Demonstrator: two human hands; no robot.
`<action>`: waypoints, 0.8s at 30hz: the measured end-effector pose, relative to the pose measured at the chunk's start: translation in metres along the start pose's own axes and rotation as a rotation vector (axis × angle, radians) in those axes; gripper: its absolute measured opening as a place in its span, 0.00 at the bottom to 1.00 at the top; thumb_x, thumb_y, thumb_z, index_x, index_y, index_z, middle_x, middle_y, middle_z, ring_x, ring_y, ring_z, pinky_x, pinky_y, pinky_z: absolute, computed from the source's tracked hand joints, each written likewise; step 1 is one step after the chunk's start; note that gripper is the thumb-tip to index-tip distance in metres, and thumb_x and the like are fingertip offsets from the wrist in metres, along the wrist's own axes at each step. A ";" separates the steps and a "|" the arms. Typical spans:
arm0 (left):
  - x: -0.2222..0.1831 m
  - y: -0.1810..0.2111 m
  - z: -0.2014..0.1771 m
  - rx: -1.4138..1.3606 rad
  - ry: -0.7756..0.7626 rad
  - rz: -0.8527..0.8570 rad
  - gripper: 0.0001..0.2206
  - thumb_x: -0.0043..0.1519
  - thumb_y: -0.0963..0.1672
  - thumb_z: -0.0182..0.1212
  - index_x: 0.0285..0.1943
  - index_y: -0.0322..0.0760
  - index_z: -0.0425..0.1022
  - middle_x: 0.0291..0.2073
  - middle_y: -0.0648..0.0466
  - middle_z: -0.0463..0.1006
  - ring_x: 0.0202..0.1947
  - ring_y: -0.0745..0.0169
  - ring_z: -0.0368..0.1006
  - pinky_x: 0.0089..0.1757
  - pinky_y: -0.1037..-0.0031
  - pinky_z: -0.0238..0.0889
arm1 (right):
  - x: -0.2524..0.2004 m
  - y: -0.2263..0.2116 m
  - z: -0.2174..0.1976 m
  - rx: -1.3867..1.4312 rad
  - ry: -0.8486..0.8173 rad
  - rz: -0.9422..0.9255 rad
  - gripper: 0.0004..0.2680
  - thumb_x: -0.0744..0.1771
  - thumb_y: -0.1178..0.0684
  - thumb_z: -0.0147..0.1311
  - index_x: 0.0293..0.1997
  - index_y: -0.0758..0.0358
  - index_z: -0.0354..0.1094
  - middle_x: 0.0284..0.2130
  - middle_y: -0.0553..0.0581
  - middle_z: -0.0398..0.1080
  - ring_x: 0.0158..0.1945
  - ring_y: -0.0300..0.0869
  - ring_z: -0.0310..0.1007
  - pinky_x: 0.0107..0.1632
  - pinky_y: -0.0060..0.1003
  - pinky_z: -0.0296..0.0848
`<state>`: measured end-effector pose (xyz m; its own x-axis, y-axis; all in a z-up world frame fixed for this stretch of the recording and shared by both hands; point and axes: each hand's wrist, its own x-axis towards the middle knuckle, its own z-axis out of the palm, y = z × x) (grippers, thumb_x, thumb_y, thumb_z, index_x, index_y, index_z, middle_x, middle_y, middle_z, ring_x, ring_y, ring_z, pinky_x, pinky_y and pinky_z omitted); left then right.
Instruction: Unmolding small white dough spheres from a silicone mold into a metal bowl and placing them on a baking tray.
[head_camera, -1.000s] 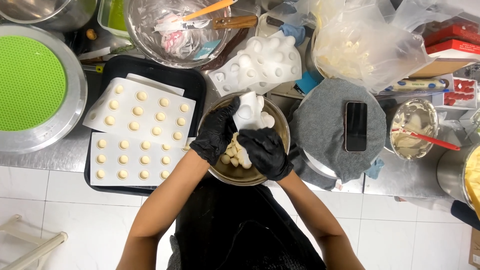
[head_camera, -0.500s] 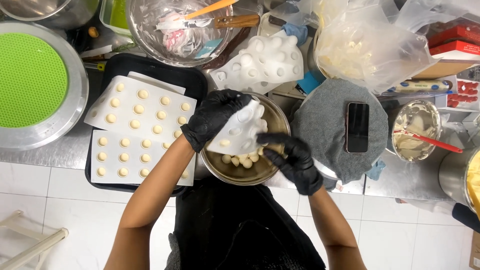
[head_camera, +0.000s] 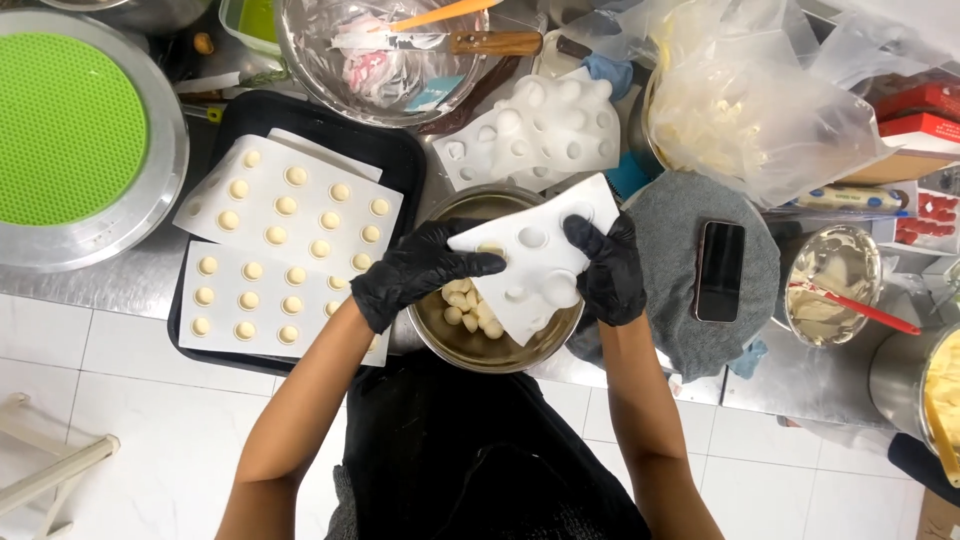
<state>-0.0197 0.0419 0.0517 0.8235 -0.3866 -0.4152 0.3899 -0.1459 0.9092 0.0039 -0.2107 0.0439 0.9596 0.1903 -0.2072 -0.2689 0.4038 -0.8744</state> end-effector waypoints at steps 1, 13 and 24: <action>0.005 -0.016 0.005 -0.004 0.003 0.000 0.23 0.57 0.45 0.71 0.62 0.37 0.76 0.50 0.55 0.83 0.51 0.68 0.76 0.54 0.76 0.67 | 0.000 0.003 -0.003 -0.002 -0.003 0.003 0.12 0.64 0.61 0.63 0.52 0.65 0.73 0.41 0.56 0.79 0.42 0.42 0.80 0.46 0.39 0.80; 0.020 -0.054 0.041 -0.535 0.134 0.276 0.16 0.60 0.38 0.69 0.58 0.32 0.78 0.49 0.52 0.82 0.50 0.65 0.77 0.53 0.71 0.73 | -0.003 -0.006 -0.002 -0.178 0.139 -0.034 0.07 0.66 0.61 0.63 0.48 0.67 0.76 0.39 0.56 0.79 0.39 0.40 0.80 0.44 0.37 0.80; -0.001 -0.033 0.054 -0.536 0.004 0.189 0.16 0.65 0.43 0.65 0.61 0.34 0.76 0.47 0.57 0.80 0.48 0.73 0.73 0.49 0.76 0.70 | 0.021 0.000 -0.013 -0.284 0.200 -0.043 0.11 0.66 0.60 0.65 0.53 0.67 0.76 0.41 0.55 0.78 0.40 0.37 0.76 0.44 0.34 0.76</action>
<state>-0.0559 -0.0023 0.0237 0.9004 -0.3574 -0.2482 0.3897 0.4086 0.8253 0.0253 -0.2182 0.0340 0.9743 -0.0123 -0.2248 -0.2210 0.1368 -0.9656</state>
